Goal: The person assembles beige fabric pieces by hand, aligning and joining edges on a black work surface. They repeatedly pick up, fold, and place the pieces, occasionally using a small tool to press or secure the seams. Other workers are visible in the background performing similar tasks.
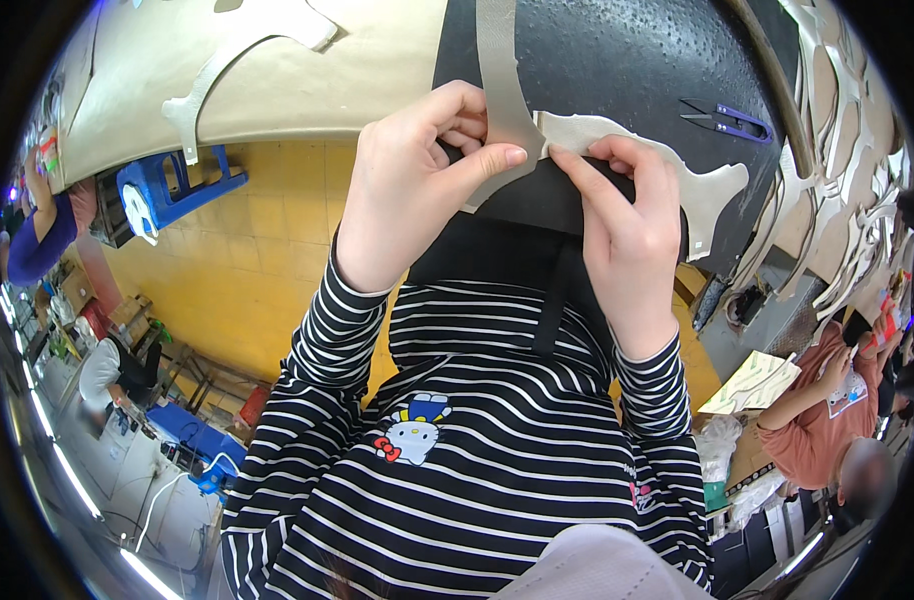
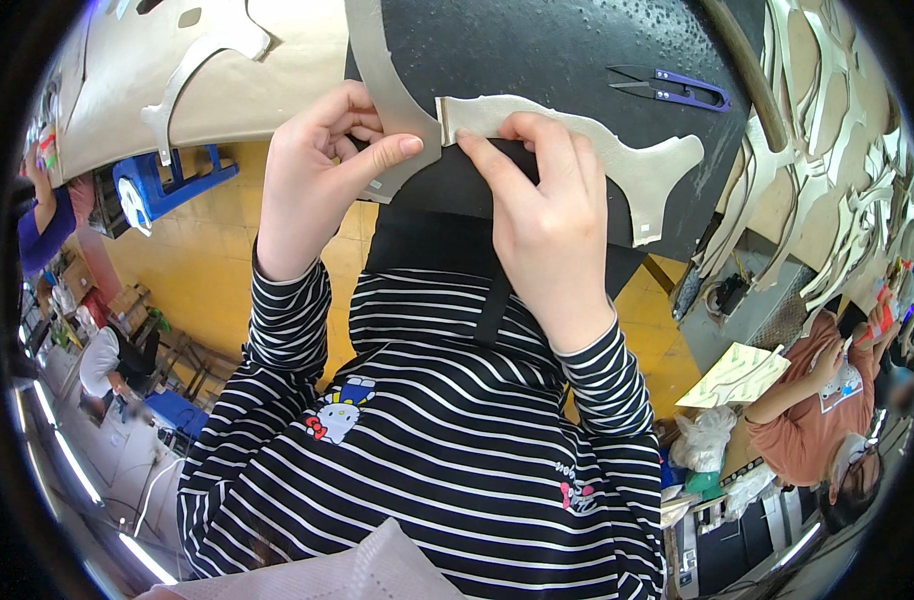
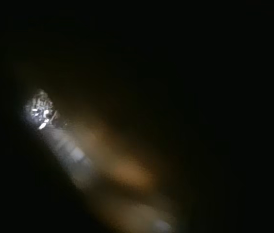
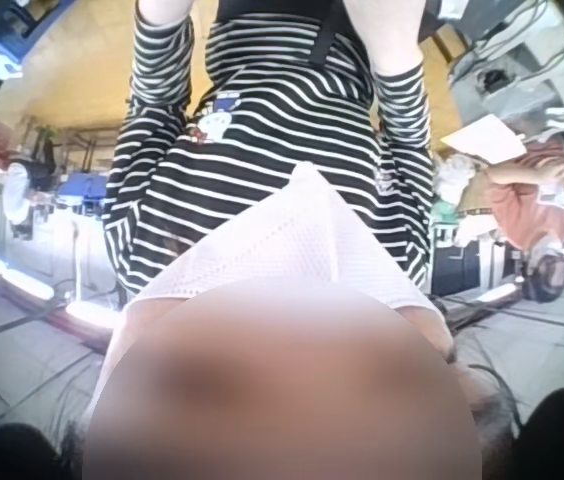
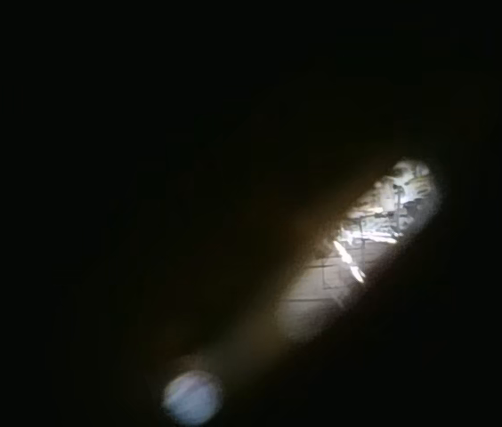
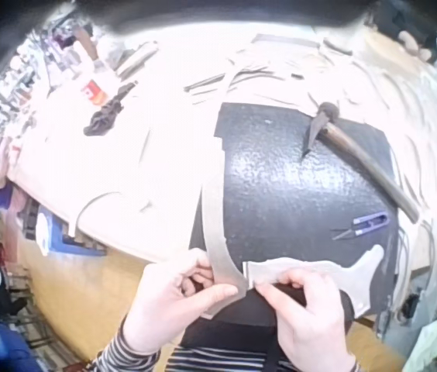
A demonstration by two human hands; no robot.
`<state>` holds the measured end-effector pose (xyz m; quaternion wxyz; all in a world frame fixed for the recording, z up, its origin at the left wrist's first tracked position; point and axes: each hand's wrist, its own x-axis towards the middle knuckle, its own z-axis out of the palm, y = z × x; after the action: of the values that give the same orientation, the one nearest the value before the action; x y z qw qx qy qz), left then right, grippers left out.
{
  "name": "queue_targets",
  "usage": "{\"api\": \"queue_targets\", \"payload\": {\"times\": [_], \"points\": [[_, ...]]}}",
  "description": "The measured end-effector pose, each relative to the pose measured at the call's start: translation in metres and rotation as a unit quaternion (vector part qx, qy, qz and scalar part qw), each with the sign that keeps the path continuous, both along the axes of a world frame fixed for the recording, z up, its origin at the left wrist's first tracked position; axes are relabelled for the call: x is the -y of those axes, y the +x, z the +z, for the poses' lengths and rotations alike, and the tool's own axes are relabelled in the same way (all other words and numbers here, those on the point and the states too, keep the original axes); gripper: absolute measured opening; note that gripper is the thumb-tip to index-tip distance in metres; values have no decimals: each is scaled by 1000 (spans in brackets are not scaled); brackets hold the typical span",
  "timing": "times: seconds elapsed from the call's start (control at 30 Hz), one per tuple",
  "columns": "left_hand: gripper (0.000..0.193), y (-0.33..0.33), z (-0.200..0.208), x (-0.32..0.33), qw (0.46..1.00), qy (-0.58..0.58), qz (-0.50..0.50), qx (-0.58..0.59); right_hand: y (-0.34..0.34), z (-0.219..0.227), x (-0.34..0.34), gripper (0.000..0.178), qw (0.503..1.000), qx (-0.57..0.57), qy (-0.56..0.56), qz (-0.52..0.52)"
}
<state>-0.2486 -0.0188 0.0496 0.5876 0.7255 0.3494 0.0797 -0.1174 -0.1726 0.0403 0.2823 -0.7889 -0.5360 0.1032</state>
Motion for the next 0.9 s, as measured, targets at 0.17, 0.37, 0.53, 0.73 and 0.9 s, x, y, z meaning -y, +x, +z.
{"api": "queue_targets", "payload": {"times": [0.17,0.37,0.53,0.73,0.9], "points": [[24,2,-2,5,998,-23,27,-45,-11,1,7,48,997,61,-39,-2],[21,5,-13,7,997,-20,71,29,-12,-6,12,50,999,47,-20,-14],[22,5,-9,6,996,-42,68,24,-13,-8,13,51,999,48,-19,-19],[23,7,-9,8,996,-40,83,19,-14,-8,12,50,999,46,-18,-24],[23,7,-10,8,994,-47,92,18,-13,-7,12,50,998,49,-22,-24]]}}
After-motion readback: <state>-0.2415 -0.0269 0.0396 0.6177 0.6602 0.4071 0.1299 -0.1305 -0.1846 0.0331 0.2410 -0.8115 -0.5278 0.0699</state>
